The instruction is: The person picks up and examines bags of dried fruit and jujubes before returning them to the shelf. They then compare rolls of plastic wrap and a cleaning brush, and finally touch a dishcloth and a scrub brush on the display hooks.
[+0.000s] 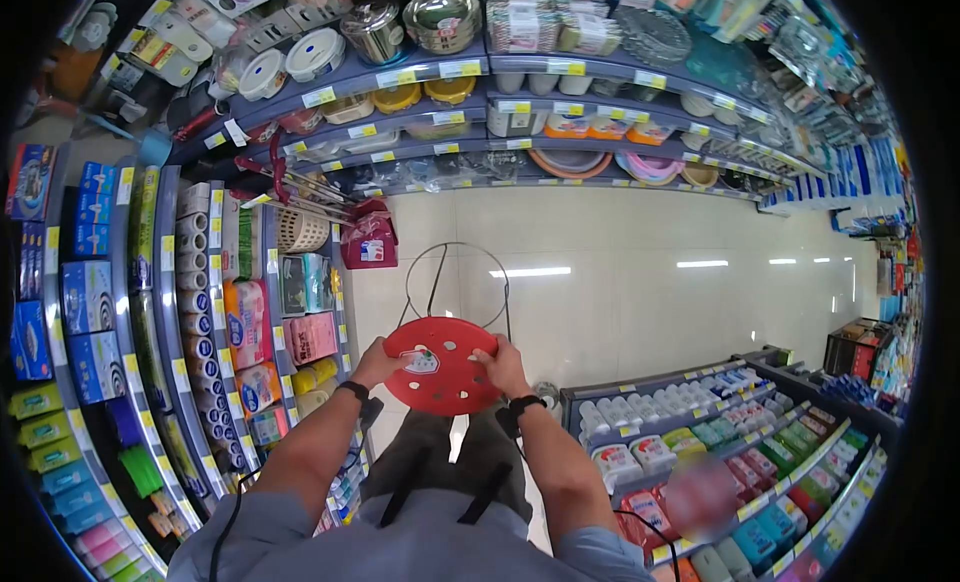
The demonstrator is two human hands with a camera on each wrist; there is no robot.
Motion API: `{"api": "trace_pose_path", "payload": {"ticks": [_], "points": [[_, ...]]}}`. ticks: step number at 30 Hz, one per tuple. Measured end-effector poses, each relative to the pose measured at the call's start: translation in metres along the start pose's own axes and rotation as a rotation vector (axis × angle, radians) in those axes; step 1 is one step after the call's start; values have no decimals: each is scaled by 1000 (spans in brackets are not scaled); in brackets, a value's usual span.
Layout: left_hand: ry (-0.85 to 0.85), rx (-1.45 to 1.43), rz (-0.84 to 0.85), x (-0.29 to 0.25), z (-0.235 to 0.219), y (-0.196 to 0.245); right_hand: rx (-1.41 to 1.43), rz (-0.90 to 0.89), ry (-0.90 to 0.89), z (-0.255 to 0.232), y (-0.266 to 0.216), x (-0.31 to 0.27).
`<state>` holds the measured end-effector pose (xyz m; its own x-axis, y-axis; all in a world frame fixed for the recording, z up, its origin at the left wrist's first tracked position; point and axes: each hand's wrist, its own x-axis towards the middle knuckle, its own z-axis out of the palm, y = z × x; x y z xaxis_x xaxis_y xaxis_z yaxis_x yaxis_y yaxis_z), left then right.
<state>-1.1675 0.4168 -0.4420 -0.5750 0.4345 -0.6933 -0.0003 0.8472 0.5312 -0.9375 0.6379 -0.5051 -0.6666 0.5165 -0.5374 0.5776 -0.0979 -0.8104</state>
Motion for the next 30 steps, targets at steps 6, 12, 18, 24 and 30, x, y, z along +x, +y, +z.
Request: {"api": "trace_pose_path", "payload": {"ticks": [6, 12, 18, 24, 30], "points": [[-5, 127, -66, 77, -20, -43, -115, -24, 45, 67, 15, 64], [119, 250, -16, 144, -37, -142, 54, 121, 2, 174, 71, 128], [14, 273, -159, 181, -65, -211, -52, 137, -43, 242, 80, 158], [-81, 306, -284, 201, -76, -252, -54, 264, -138, 282, 97, 171], [-99, 313, -286, 209, -62, -296, -179, 280, -173, 301, 123, 186]]}}
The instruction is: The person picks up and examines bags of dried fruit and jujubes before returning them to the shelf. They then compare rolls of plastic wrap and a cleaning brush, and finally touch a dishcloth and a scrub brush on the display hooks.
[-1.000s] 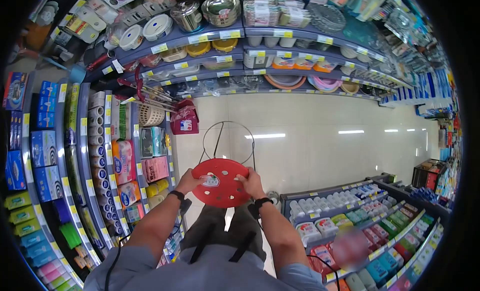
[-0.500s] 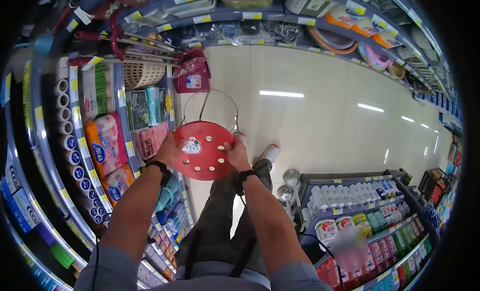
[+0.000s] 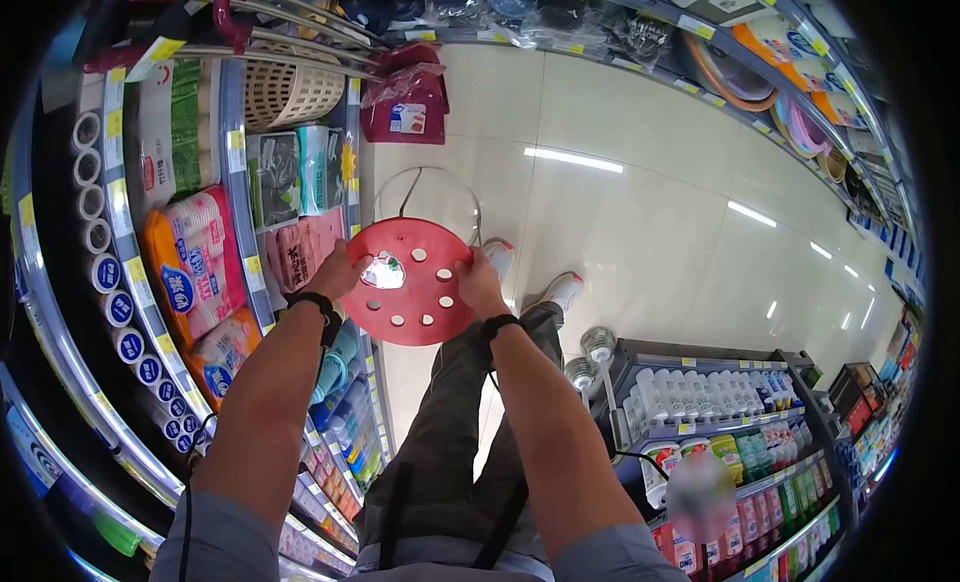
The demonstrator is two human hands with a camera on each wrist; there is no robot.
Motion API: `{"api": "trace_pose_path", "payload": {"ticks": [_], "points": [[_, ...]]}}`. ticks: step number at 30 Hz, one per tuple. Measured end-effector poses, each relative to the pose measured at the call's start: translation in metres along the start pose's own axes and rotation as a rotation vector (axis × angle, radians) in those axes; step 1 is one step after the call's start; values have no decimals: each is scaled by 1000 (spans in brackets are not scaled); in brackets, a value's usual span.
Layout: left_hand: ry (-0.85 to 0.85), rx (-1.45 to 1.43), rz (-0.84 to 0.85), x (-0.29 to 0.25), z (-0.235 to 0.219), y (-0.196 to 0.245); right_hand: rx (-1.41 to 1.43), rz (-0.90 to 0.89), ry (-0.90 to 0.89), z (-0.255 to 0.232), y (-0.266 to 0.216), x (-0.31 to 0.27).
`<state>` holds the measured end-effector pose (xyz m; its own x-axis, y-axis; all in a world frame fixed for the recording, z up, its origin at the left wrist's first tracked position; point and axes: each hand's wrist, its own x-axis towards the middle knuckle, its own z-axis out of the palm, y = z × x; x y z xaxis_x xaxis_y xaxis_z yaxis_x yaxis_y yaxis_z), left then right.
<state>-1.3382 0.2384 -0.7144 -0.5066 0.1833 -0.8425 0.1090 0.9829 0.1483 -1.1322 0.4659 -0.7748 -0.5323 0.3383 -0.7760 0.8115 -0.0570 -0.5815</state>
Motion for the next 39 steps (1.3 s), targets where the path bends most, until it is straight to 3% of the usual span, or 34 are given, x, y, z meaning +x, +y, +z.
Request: {"api": "trace_pose_path", "payload": {"ticks": [7, 13, 18, 21, 22, 23, 24, 25, 26, 27, 28, 29, 30, 31, 32, 34, 35, 36, 37, 38, 39], "points": [[-4, -77, -62, 12, 7, -10, -7, -69, -11, 8, -2, 12], [191, -54, -21, 46, 14, -39, -65, -116, 11, 13, -7, 25], [194, -76, -21, 69, 15, -52, -56, -182, -106, -8, -8, 2], [185, -165, -79, 76, 11, -54, -12, -126, -188, -39, 37, -12], [192, -155, -83, 78, 13, -59, -272, -419, -213, -58, 69, -10], [276, -163, -44, 81, 17, -63, -715, -857, -200, -83, 83, -7], [360, -173, -3, 82, 19, -61, -506, -603, -146, -105, 63, -34], [277, -212, -71, 46, -16, -19, -530, -414, -84, -121, 76, -44], [281, -211, -68, 47, -13, -24, -627, -570, -104, -146, 106, -48], [310, -230, -39, 52, -5, -32, -504, -265, -13, -160, 150, -54], [338, -252, -12, 51, 0, -36, -483, -74, 106, -174, 131, -79], [346, -259, -11, 40, -1, -29, -659, -305, -45, -203, 152, -94], [365, -346, -17, 23, -1, -16, -650, -238, -49, -216, 136, -118], [383, -432, -24, 4, -2, -8, -683, -78, -9, -226, 156, -135], [522, -235, 208, 9, 22, -27, -644, -21, 27, -237, 156, -156], [146, -305, -55, -44, 25, -16, -541, 199, 30, -254, 164, -196], [117, -248, 20, -63, 43, -23, -526, 122, -4, -264, 174, -216], [47, -262, 10, -86, 60, -31, -573, 121, -18, -269, 178, -231], [-137, -268, 104, -116, 53, -26, -510, 146, -6, -271, 162, -249], [-152, -157, 194, -132, 74, -40, -476, 144, -1, -275, 163, -262], [-164, -220, 136, -162, 71, -33, -423, 203, -21, -276, 148, -274]]}}
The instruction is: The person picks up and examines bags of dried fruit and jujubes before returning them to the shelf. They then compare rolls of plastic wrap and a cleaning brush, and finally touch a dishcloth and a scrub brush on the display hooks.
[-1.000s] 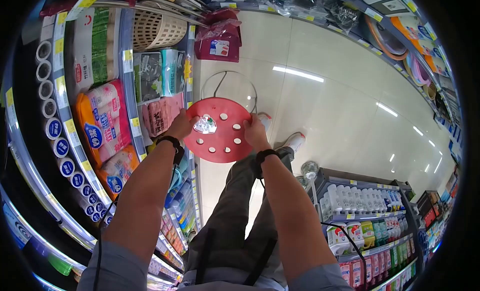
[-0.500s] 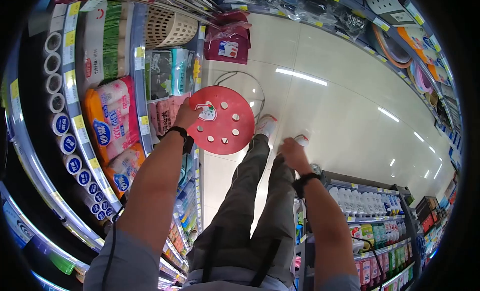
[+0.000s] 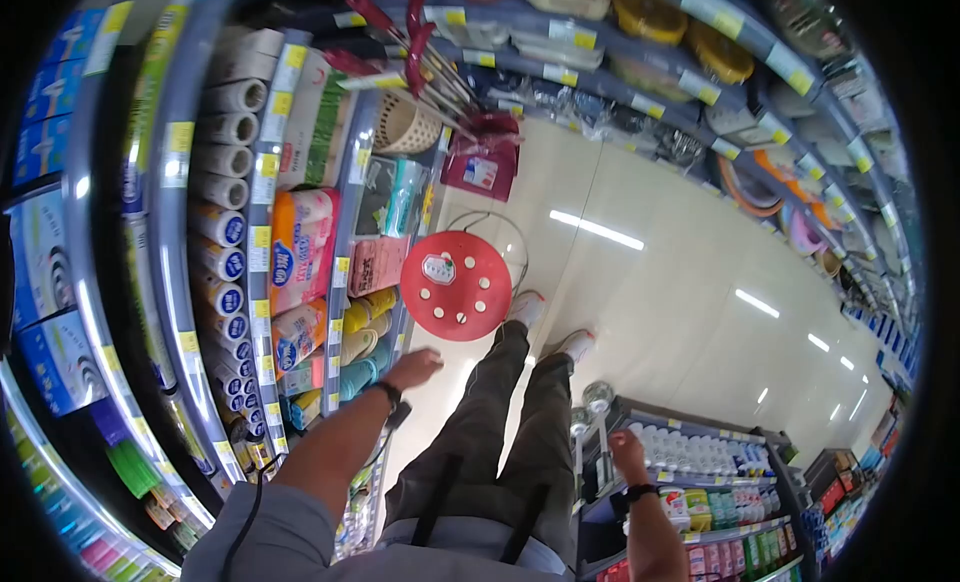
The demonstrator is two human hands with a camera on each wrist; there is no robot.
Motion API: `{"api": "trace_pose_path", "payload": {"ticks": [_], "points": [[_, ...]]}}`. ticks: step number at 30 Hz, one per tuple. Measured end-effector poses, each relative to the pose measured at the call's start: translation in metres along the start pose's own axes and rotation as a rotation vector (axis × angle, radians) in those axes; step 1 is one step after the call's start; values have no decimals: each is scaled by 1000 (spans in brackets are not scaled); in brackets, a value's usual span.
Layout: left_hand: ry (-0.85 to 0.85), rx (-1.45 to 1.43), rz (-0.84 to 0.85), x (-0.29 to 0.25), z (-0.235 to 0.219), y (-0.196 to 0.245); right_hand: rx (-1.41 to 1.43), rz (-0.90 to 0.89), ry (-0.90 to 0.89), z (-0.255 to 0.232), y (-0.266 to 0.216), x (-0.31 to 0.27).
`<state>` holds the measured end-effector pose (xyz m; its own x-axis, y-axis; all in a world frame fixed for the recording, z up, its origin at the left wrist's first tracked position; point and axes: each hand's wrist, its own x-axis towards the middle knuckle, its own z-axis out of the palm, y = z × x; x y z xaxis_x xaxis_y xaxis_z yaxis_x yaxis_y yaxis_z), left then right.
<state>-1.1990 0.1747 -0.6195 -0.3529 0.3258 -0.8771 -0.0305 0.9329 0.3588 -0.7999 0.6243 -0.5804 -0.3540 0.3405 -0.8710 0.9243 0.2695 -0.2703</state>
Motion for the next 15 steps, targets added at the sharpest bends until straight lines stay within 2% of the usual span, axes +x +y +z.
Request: {"api": "trace_pose_path", "payload": {"ticks": [2, 3, 5, 7, 8, 11, 13, 15], "points": [[3, -11, -11, -43, 11, 6, 16, -69, 30, -6, -11, -17], [12, -31, -8, -61, 15, 6, 51, -166, -9, -11, -15, -20], [33, -110, -28, -98, 5, 21, 399, -81, -29, -27, -55, -37], [47, -129, -56, -121, -9, 32, 315, -142, -9, -45, -82, -46], [97, -143, -67, -133, -18, 39, 420, -88, -15, -59, -110, -61], [263, -143, -35, -149, -25, 33, 644, -190, -90, -74, -105, -66], [342, -201, -79, -171, -37, 51, 583, -203, -119, -94, -113, -83], [403, -222, -82, -183, -35, 55, 653, -147, -103, -103, -99, -90]]}}
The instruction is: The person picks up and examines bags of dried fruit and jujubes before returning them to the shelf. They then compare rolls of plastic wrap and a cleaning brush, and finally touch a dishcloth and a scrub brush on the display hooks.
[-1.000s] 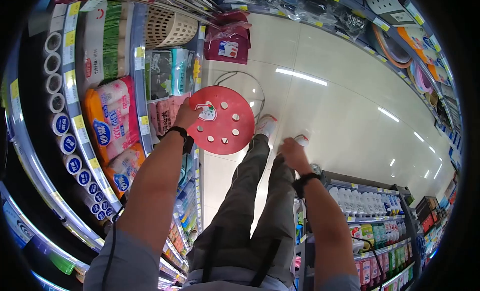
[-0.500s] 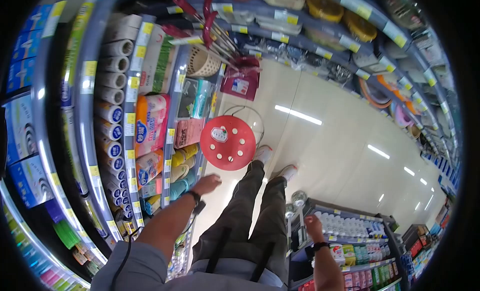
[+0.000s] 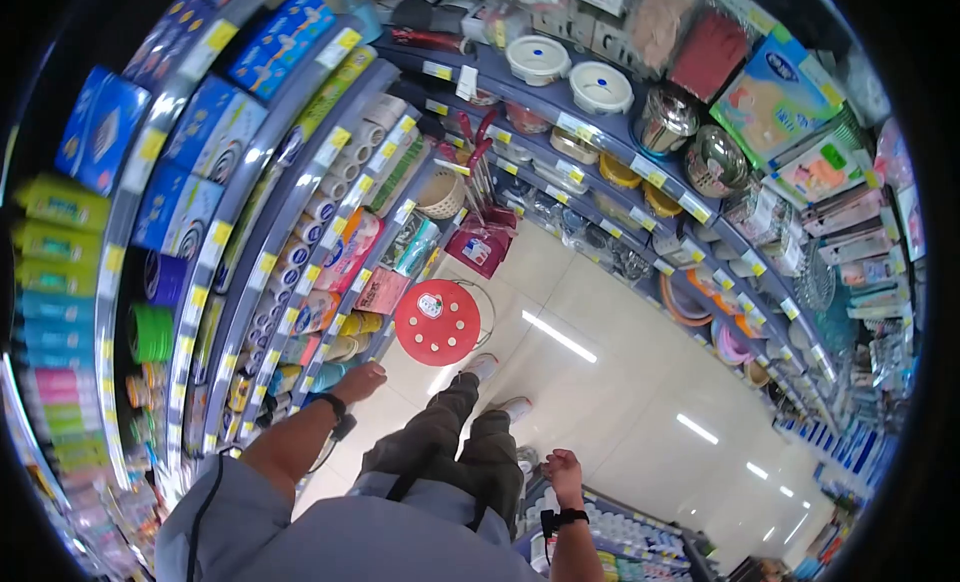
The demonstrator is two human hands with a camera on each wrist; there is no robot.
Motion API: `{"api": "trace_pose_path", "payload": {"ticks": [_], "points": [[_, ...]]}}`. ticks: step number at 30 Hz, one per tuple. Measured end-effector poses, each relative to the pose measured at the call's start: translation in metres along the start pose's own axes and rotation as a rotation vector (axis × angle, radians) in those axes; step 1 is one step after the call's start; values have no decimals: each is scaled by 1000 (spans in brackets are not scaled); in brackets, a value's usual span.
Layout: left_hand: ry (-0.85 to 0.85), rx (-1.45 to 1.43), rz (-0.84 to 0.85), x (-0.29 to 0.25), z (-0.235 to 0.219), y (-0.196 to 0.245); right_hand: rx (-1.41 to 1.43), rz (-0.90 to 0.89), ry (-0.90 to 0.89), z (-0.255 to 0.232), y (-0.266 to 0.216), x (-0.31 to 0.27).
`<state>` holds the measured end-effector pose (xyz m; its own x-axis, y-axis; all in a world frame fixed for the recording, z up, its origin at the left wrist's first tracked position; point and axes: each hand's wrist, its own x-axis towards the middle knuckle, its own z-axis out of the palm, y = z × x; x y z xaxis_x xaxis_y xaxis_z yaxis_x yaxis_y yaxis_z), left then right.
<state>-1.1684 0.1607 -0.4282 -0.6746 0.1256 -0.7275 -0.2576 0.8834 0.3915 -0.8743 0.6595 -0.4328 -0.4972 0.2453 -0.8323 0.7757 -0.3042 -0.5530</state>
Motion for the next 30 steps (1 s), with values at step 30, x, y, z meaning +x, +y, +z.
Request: {"api": "trace_pose_path", "payload": {"ticks": [30], "points": [[1159, -671, -204, -71, -52, -87, -368, 161, 31, -35, -57, -59]]}}
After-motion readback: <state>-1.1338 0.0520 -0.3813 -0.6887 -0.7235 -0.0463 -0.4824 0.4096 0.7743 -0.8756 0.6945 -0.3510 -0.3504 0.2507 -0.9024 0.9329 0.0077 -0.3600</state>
